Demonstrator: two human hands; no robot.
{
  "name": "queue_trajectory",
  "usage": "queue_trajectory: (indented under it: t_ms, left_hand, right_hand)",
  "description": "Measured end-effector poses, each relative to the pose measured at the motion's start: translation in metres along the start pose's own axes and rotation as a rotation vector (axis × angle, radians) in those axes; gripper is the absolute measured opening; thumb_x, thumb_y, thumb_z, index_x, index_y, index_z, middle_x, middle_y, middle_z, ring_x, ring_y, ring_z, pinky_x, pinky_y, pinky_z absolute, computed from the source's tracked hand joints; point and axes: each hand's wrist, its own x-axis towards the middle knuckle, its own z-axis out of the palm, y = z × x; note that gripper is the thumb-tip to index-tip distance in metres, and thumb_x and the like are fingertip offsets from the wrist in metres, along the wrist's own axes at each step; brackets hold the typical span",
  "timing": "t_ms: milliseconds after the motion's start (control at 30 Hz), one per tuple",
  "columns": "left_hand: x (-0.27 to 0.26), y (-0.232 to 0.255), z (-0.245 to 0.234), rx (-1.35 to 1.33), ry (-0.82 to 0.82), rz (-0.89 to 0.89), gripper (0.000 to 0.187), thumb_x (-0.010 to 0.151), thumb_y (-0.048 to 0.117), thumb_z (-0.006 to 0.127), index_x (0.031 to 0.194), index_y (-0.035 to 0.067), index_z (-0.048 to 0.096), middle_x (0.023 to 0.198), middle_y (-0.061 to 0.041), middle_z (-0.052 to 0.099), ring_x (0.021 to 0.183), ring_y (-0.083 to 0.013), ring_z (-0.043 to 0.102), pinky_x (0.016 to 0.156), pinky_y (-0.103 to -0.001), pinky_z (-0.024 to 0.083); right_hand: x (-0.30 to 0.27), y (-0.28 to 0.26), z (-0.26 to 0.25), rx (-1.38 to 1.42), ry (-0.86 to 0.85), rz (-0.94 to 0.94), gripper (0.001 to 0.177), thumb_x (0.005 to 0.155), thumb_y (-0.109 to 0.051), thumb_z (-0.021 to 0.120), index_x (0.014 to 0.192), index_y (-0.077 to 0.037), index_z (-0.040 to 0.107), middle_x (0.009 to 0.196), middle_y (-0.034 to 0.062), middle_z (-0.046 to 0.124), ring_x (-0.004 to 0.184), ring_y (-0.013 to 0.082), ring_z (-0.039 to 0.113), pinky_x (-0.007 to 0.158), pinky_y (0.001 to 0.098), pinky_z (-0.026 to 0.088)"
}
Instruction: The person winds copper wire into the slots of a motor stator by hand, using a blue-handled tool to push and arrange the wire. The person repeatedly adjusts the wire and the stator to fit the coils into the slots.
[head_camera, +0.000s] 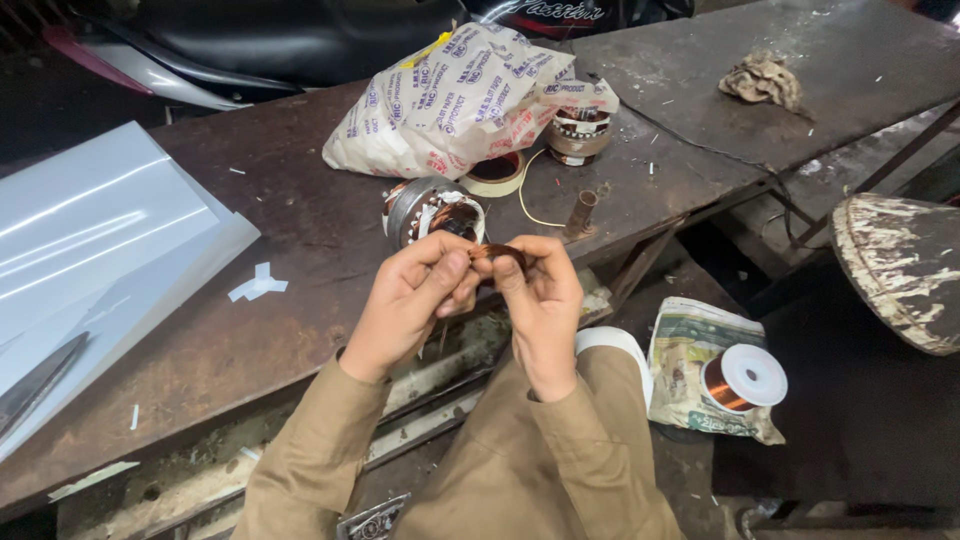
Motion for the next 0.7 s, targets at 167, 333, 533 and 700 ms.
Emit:
queue_trajectory:
  t_ms: [167, 333, 533, 700]
  left_hand:
    - [0.003, 0.003, 0.008, 0.143, 0.030, 0.036, 0.024, 0.112, 0.021, 0.055, 0.113, -0.003, 0.060, 0.085, -0.001, 0.055, 0.075, -0.0083, 0.052, 0.068, -0.025, 0.043]
    - [0.002, 0.006, 0.013, 0.025, 0.015, -0.051, 0.024, 0.110, 0.025, 0.052, 0.108, 0.001, 0.058, 0.073, 0.000, 0.054, 0.061, -0.0087, 0.048, 0.059, -0.026, 0.040]
    - [0.003, 0.020, 0.014, 0.189, 0.071, -0.067, 0.022, 0.107, 0.019, 0.057, 0.108, -0.002, 0.062, 0.073, 0.001, 0.050, 0.061, -0.0065, 0.042, 0.056, -0.025, 0.035]
    - [-0.002, 0.020, 0.010, 0.239, 0.045, -0.029, 0.023, 0.108, 0.019, 0.054, 0.102, -0.002, 0.058, 0.082, -0.003, 0.057, 0.076, -0.0127, 0.057, 0.071, -0.031, 0.048]
  right_hand:
    - [0.002, 0.005, 0.007, -0.057, 0.125, -0.004, 0.015, 0.104, -0.012, 0.068, 0.110, 0.000, 0.062, 0.094, 0.0032, 0.067, 0.080, 0.0063, 0.059, 0.069, 0.0222, 0.047]
    - [-0.002, 0.004, 0.013, -0.045, 0.186, 0.042, 0.016, 0.103, -0.012, 0.067, 0.110, 0.000, 0.060, 0.090, 0.0030, 0.065, 0.075, 0.0067, 0.060, 0.063, 0.0219, 0.047]
    - [-0.001, -0.006, 0.018, -0.298, 0.062, -0.172, 0.013, 0.105, -0.007, 0.065, 0.115, 0.001, 0.061, 0.103, 0.0034, 0.061, 0.089, 0.0080, 0.062, 0.080, 0.0218, 0.051]
    - [0.002, -0.009, 0.013, -0.172, 0.049, -0.026, 0.011, 0.104, -0.006, 0.066, 0.111, 0.003, 0.066, 0.099, 0.0042, 0.066, 0.080, 0.0075, 0.062, 0.070, 0.0218, 0.051]
